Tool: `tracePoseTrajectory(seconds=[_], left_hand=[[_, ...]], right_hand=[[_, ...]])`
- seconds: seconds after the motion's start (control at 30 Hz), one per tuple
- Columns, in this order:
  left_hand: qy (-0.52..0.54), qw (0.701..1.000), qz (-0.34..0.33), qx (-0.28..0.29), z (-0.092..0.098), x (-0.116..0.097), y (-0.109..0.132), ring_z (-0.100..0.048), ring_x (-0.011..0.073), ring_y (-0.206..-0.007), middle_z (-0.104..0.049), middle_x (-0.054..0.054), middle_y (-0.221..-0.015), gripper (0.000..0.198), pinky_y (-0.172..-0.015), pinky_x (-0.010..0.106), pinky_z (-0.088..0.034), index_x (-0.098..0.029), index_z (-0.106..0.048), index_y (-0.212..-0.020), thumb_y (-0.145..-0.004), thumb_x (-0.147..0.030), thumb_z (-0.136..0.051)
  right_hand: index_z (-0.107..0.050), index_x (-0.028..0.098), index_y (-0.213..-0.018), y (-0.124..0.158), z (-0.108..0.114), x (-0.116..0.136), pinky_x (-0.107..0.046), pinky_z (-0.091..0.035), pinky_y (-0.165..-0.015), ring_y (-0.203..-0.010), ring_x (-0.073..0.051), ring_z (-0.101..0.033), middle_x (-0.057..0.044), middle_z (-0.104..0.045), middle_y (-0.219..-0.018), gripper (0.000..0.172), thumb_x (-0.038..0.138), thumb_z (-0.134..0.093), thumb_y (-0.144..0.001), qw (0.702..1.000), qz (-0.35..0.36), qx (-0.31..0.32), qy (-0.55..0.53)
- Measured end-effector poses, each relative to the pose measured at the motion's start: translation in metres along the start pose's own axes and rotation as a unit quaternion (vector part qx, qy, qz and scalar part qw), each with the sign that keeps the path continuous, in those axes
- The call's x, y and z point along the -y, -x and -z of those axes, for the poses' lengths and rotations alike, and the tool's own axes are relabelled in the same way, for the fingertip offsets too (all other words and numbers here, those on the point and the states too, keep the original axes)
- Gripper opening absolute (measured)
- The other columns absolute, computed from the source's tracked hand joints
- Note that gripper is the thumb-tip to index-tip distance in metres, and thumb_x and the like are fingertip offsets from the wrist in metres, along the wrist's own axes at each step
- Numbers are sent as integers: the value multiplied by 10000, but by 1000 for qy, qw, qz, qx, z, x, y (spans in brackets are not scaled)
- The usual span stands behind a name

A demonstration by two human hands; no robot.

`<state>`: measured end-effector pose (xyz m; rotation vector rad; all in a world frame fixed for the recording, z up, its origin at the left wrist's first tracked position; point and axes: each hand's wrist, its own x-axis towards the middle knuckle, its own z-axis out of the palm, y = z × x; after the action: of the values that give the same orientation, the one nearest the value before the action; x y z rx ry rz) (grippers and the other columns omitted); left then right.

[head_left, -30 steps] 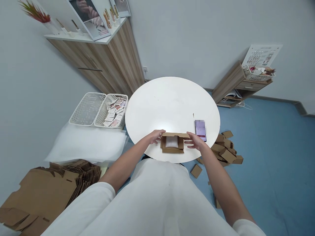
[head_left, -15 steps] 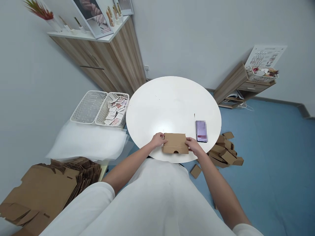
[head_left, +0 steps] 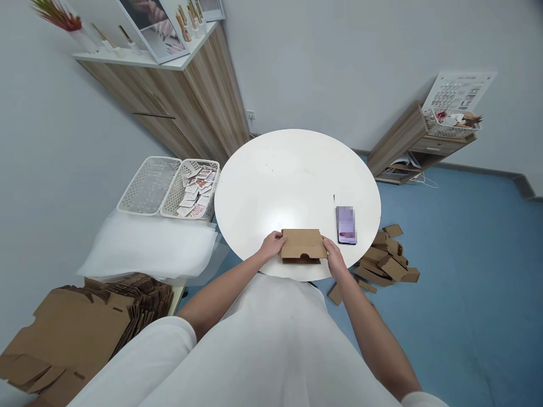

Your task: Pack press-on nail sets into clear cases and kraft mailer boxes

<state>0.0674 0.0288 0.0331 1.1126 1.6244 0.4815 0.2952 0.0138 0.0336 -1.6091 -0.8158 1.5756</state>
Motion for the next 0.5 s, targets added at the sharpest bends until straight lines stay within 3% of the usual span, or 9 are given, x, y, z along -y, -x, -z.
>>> tracePoseTrajectory(seconds=[0.17,0.33,0.43,0.5], left_hand=[[-55,998,-17,-3,-4,5,-3,-601,162,-824,-594,67,-1048,240,-697,269,-465,-189,-516,-909,-717,-316,-587],[-72,996,-36,-46,-13,17,-3,-613,138,-720,-593,65,-1010,349,-651,277,-486,-189,-445,-976,-674,-197,-622],[-50,996,-56,-53,-18,22,-1,-625,146,-776,-598,70,-1020,328,-684,279,-497,-188,-455,-1016,-717,-205,-586],[-38,995,-84,-29,-19,26,3,-616,161,-874,-586,74,-1080,335,-728,280,-496,-192,-465,-1078,-752,-208,-540]], right_hand=[[-479,240,-1171,-8,4,-11,-323,-452,-822,-1074,-207,-510,-60,-507,-1238,482,383,-536,-714,989,-2,-3,145],[-370,210,-1255,-14,9,-30,-343,-451,-831,-1004,-196,-553,-101,-466,-1260,593,276,-538,-690,971,25,-52,232],[-408,219,-1226,-13,10,-35,-351,-465,-813,-918,-182,-584,-78,-519,-1201,515,265,-488,-719,964,60,-43,254],[-415,228,-1229,-12,9,-36,-361,-467,-813,-920,-187,-578,-69,-531,-1185,495,267,-462,-738,958,83,-36,273]])
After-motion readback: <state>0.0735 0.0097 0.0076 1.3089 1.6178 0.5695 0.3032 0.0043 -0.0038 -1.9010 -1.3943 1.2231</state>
